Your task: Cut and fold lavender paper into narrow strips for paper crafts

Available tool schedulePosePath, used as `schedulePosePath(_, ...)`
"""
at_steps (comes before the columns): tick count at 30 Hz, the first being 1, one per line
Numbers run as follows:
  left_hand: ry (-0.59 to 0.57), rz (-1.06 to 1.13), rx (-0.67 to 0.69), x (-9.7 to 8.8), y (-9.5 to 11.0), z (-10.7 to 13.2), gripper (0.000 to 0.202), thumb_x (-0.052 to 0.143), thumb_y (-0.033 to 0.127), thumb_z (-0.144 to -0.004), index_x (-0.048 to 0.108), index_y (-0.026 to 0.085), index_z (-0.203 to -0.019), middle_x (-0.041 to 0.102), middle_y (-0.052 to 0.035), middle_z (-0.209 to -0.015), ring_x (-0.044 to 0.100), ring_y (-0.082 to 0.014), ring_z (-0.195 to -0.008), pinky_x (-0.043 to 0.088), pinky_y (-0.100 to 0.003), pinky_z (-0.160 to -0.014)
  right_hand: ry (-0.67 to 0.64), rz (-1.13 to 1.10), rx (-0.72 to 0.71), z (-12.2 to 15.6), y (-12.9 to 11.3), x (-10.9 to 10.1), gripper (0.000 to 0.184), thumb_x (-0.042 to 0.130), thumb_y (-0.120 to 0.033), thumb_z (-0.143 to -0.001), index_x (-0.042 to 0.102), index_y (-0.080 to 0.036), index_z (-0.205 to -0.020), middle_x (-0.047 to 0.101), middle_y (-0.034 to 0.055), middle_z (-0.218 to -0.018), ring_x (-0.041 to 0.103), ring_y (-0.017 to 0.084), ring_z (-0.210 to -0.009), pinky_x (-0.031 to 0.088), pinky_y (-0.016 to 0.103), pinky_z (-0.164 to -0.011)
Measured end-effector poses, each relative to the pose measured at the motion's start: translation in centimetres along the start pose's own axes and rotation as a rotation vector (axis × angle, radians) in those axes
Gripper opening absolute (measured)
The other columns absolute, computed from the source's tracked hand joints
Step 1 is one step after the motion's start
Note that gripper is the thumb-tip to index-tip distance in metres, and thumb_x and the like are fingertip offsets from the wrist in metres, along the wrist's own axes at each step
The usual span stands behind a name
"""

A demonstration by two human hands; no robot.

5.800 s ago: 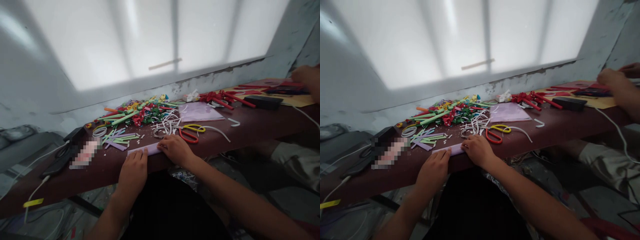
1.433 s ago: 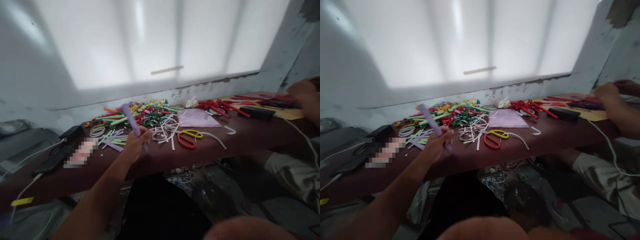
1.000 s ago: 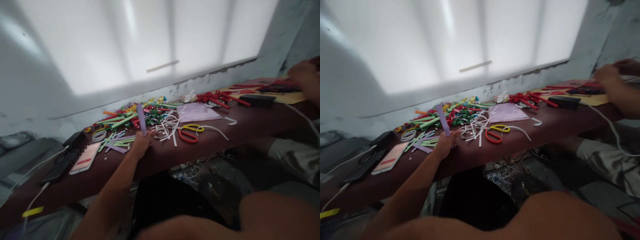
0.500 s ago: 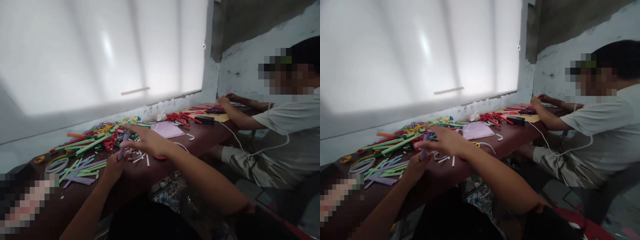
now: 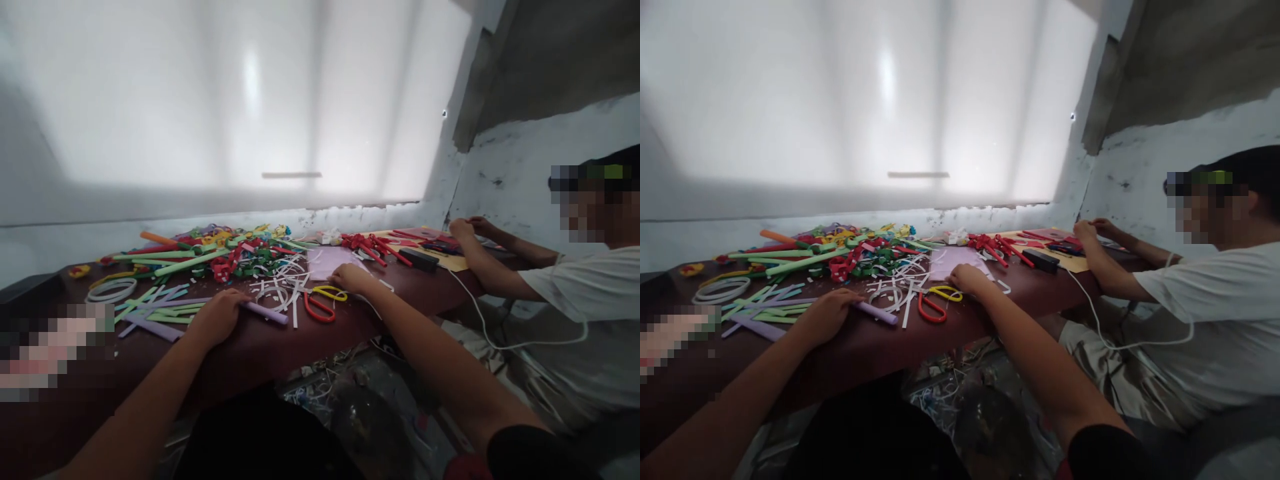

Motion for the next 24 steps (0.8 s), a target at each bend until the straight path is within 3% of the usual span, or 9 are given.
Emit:
schedulePosePath(6,-0.013,-0.032,0.003,-0.2,0.7,0.4,0.030,0.063,0.038,-0.097,0.065,0.018,-0.119,0.068,-0.0085,-0.121,0.067,-0.0228,-0.105,0.057,-0.046,-0.091,0.013,0.003,-0.006,-0.4,1.1,0.4,0.027,0.064,-0.035,-0.104,0.064,-0.016,-0.123,0.063,0.0093,-0.123,0.065,0.024,-0.105,0.057,0.043,-0.091)
schedulePosePath(14,0.000,0.010,0.093,-1.0,2.7,1.2,0.028,0.062,0.045,-0.094,0.070,0.018,-0.092,0.067,-0.0056,-0.100,0.064,-0.0231,-0.100,0.053,-0.044,-0.093,0.045,0.052,-0.130,-0.9,0.6,1.8,0.030,0.065,-0.034,-0.103,0.062,-0.017,-0.128,0.060,0.0106,-0.131,0.063,0.026,-0.112,0.055,0.047,-0.096)
schedulePosePath(19,0.027,-0.007,0.046,-0.4,1.5,0.9,0.028,0.064,0.040,-0.095,0.066,0.016,-0.112,0.067,-0.0075,-0.116,0.065,-0.0231,-0.105,0.054,-0.047,-0.093,0.115,0.103,-0.126,-0.7,0.2,1.6,0.032,0.064,-0.034,-0.104,0.061,-0.018,-0.131,0.056,0.0115,-0.138,0.059,0.028,-0.120,0.052,0.050,-0.102)
schedulePosePath(24,-0.014,-0.005,0.039,0.1,0.9,0.8,0.032,0.064,0.038,-0.096,0.064,0.019,-0.121,0.066,-0.0091,-0.125,0.066,-0.0237,-0.108,0.056,-0.047,-0.093,0.074,0.143,-0.132,-0.5,0.0,1.8,0.027,0.064,-0.034,-0.104,0.064,-0.017,-0.124,0.062,0.0103,-0.127,0.063,0.025,-0.111,0.056,0.045,-0.095)
Point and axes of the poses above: each hand's wrist, its own z-axis away from the middle knuckle, its own x-axis out of the palm, y = z × x, the point moved 6 cm from there along -z, towards the middle knuckle
